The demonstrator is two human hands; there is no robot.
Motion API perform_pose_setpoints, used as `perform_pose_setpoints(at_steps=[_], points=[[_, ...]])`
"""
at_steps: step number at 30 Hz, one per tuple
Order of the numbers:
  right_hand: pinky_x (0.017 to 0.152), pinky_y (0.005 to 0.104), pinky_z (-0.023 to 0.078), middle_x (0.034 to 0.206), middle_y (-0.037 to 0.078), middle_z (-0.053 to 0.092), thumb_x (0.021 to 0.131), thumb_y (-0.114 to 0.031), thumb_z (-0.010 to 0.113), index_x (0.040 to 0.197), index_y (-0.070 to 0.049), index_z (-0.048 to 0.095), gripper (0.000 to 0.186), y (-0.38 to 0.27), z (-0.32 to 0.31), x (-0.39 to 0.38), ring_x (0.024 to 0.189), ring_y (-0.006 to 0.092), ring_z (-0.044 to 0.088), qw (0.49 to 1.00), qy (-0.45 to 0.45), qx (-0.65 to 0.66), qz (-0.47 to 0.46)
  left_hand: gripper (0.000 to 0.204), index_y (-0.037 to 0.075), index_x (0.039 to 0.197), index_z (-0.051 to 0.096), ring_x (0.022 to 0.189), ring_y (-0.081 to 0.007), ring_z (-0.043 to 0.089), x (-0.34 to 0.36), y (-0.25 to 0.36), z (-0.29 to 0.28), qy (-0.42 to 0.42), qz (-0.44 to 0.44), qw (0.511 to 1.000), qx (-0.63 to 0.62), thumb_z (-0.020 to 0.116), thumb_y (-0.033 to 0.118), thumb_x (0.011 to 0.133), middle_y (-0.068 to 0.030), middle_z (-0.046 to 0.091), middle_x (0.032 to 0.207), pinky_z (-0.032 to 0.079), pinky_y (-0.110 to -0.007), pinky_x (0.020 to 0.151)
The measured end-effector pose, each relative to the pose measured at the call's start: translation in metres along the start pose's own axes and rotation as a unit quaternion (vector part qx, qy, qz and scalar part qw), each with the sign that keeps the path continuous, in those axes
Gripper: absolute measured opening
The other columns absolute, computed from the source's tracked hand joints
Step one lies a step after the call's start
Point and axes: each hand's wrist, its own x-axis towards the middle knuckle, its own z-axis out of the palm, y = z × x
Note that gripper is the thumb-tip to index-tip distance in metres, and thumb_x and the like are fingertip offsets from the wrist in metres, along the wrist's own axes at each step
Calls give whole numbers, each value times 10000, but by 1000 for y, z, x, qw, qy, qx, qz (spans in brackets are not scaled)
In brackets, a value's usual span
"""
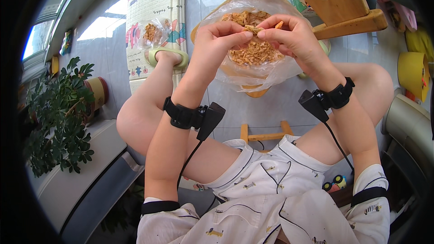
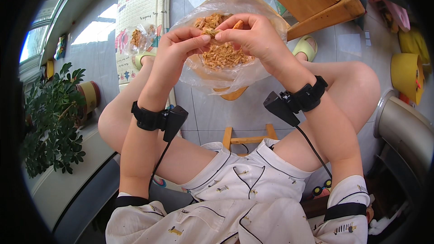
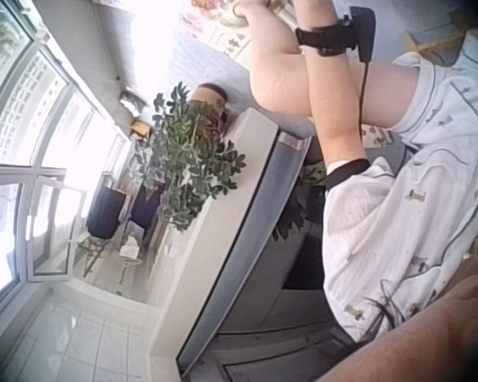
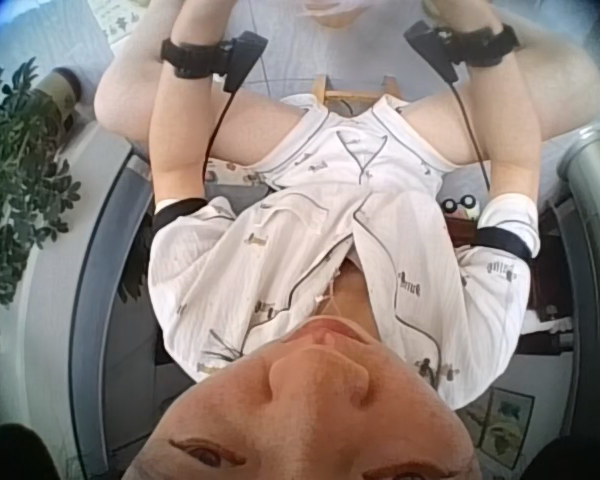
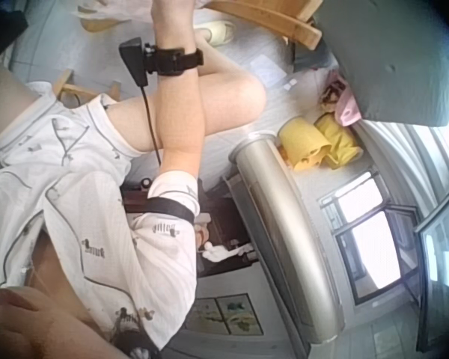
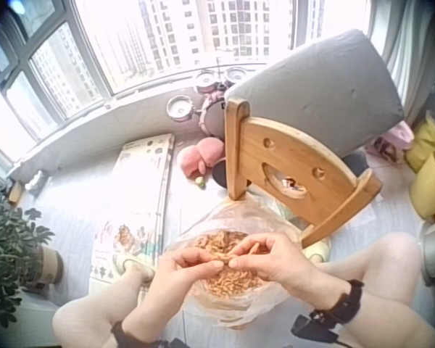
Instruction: The person sorts through a bag of dried food pieces by hand, picking up individual pieces and moving them within the bag.
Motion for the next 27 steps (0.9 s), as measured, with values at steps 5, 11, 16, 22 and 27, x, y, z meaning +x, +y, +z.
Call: perform_pose_setpoints(at_steps=[5, 11, 16, 22, 27], points=[[478, 162, 320, 694, -45, 559, 739, -170, 723, 872, -67, 663, 178, -2, 3, -2, 600, 14, 473, 1000, -16, 20, -10, 107, 25, 852, 610, 705, -95, 583, 1, 3, -4, -22, -88, 988, -122, 578, 127, 847, -35, 606, 763, 476, -216, 652], [413, 154, 218, 619, -54, 473, 796, -119, 680, 912, -48, 636, 143, 4, 9, -1, 467, -9, 334, 1000, -4, 26, -10, 89, 34, 823, 578, 675, -92, 568, 1, 3, -8, -37, -139, 980, -134, 567, 120, 844, -15, 575, 734, 487, -230, 643], [476, 163, 333, 719, -34, 568, 752, -157, 720, 887, -65, 661, 174, 5, 6, -1, 608, 19, 488, 999, 1, 46, -3, 141, 19, 951, 586, 736, -98, 601, -3, 0, 1, 44, -120, 981, -145, 552, 111, 849, -38, 614, 824, 495, -235, 676], [527, 180, 385, 726, -17, 579, 748, -142, 724, 893, -39, 656, 191, 5, 8, 0, 629, 33, 508, 999, 27, 3, -41, 250, 3, 1042, 605, 788, -98, 618, -4, 10, 1, 46, -80, 994, -56, 620, 119, 821, -50, 646, 879, 486, -227, 723], [583, 182, 413, 734, -9, 589, 749, -129, 717, 873, -21, 645, 179, 9, 10, -1, 651, 41, 518, 990, 37, -63, -118, 184, 1, 907, 656, 757, -85, 606, 0, 2, 1, 26, -64, 998, 16, 677, 139, 788, -45, 655, 808, 467, -207, 708]])
